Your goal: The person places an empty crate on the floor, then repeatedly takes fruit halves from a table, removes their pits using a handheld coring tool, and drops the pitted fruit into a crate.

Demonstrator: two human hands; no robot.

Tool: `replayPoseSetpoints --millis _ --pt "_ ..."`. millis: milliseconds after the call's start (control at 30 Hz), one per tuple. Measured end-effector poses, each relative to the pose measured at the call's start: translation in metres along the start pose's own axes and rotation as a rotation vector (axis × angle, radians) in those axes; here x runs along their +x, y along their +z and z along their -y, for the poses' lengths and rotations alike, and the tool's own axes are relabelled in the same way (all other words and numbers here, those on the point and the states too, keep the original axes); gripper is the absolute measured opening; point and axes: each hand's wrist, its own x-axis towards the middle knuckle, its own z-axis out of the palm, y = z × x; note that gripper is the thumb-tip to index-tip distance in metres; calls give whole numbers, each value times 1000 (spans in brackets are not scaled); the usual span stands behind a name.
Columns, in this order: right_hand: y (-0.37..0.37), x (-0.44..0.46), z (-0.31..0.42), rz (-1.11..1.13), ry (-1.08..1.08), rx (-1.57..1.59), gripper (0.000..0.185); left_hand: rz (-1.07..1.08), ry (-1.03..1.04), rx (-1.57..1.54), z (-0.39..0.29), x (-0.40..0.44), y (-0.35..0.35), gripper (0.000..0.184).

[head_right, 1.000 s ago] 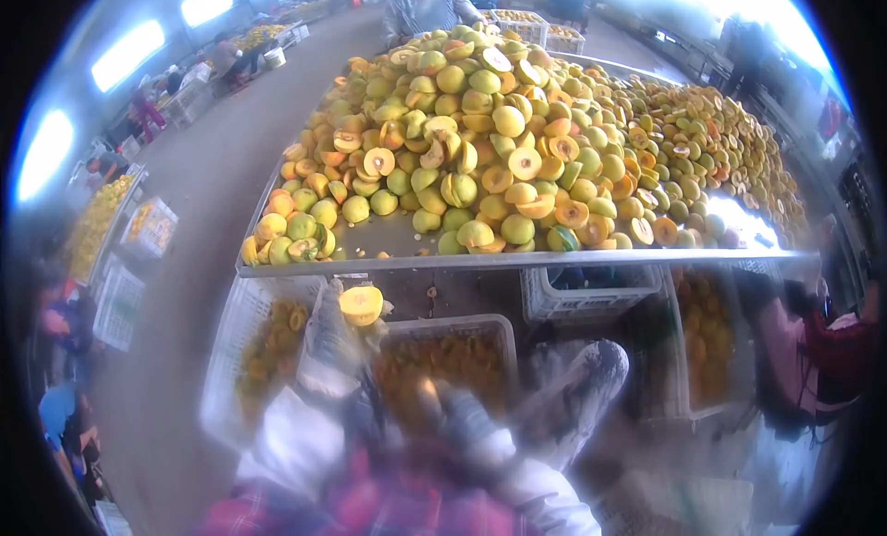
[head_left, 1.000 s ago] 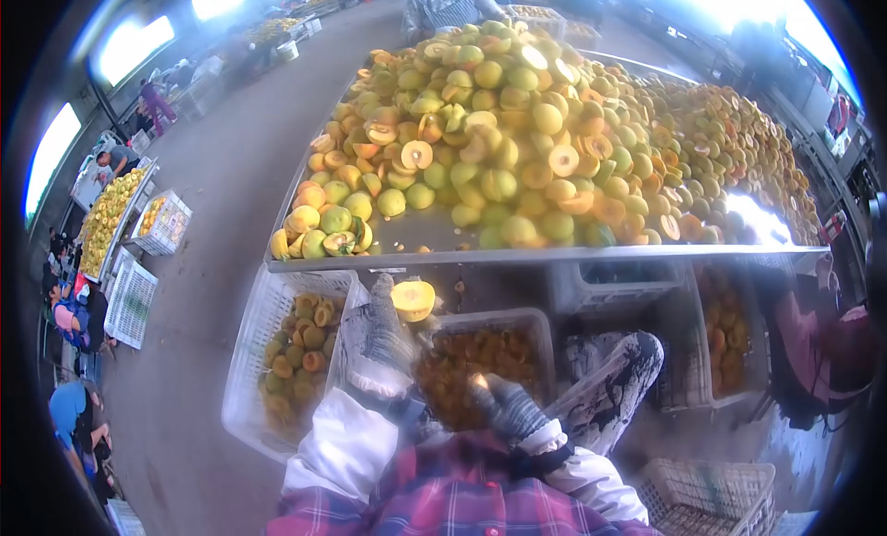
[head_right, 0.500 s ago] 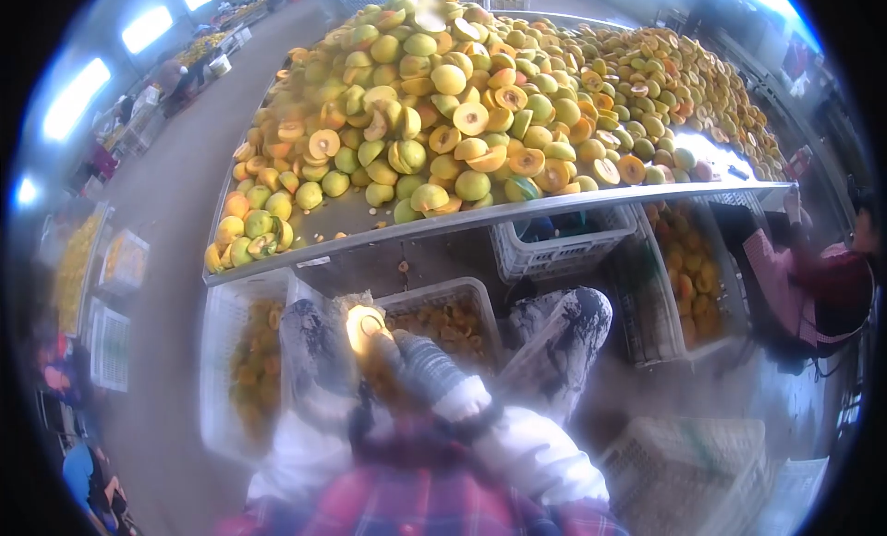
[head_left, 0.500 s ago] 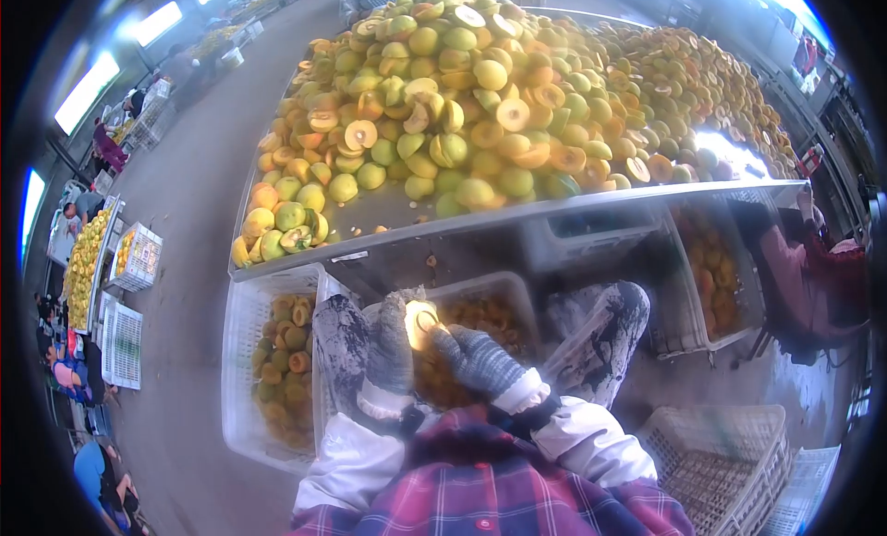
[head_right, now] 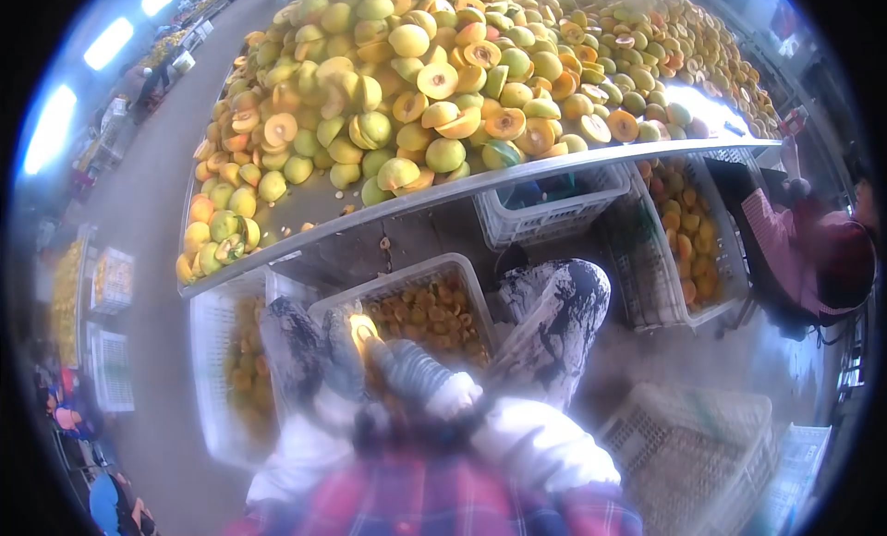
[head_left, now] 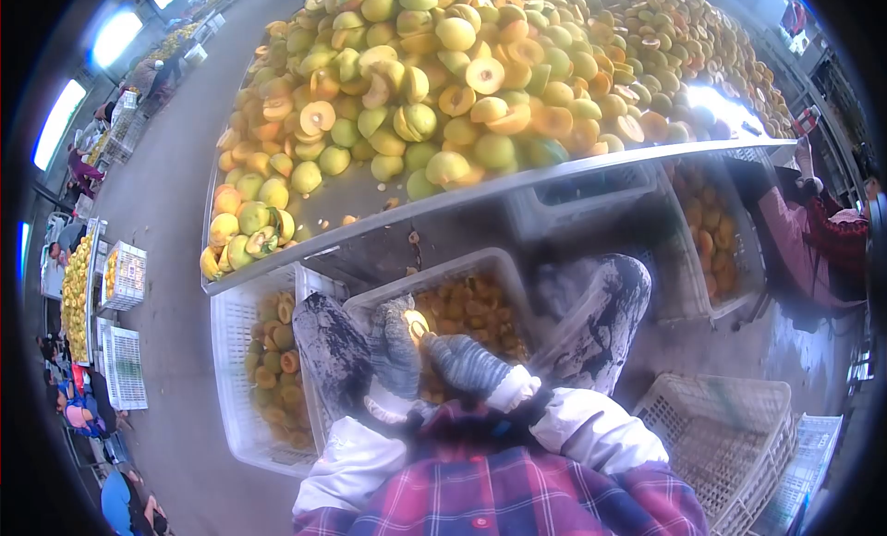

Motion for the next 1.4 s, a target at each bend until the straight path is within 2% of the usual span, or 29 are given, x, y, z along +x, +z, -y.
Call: replayPoseSetpoints --millis 33,67,133,233,267,333,367,433,467,567,667,733,767,800,833,867,900,967,1000,1067,1100,1133,1167,1233,1300,1333,1400 --pt "0 -4 8 25 244 246 49 12 -8 4 5 -1 -1 34" --pt "3 1 -8 23 252 255 49 20 -17 9 3 -1 -2 34" --pt "13 14 -52 7 33 124 56 139 8 192 -17 4 -8 31" --pt "7 16 -47 52 92 -20 57 317 48 461 -46 14 -19 28" --pt "6 16 -43 50 97 -17 57 322 45 461 -48 17 -21 28" --pt "5 17 -35 128 243 134 49 427 -189 91 -53 25 -21 23" --pt "5 17 -34 127 246 135 49 429 -191 90 -74 28 -18 23" --pt "6 18 -32 139 259 104 52 501 11 431 -136 36 -15 17" --pt "7 17 -31 139 260 102 52 500 11 428 -147 39 -17 17" --pt "10 14 -28 117 218 73 51 715 33 366 -160 43 -28 17" --pt "18 10 -32 131 162 -24 48 671 47 282 -156 39 -34 20" --pt "21 3 -24 38 125 170 48 586 49 190 -148 35 -35 23" --pt "19 -1 -13 41 117 164 48 534 50 127 -142 32 -35 24" --pt "16 -7 2 3 217 304 50 490 12 54 -138 29 -35 25" --pt "14 -10 10 -37 316 446 51 459 -55 -17 -136 28 -33 26" --pt "17 -4 -3 -39 306 446 51 469 -378 -88 -153 34 -33 35" --pt "21 7 -28 -29 213 417 52 468 -366 -88 -147 29 -30 35" --pt "22 9 -35 -12 115 380 52 177 -337 -371 -108 8 -21 37" --pt "20 1 -26 28 184 471 51 143 -382 -428 -81 7 -21 41" --pt "20 -4 -27 77 252 552 50 72 -268 -418 25 -6 -23 41" --pt "23 -5 -36 -43 68 149 49 36 -212 -410 76 -13 -24 42" --pt "24 -6 -42 -162 -122 -250 48 12 -301 -447 45 -10 -22 41" --pt "23 -7 -42 -158 -133 -253 48 -2 -370 -477 11 -6 -21 41" --pt "18 -12 -45 -256 -307 -278 48 -19 -428 -503 -12 -3 -19 40" --pt "13 -16 -38 -224 -277 -257 47 -28 -453 -511 -21 -1 -18 39" --pt "12 -18 -35 -150 -279 -258 36 -34 -458 -513 -22 0 -18 38" --pt "13 -17 -41 -81 -283 -259 38 -44 -464 -515 -23 0 -15 37"
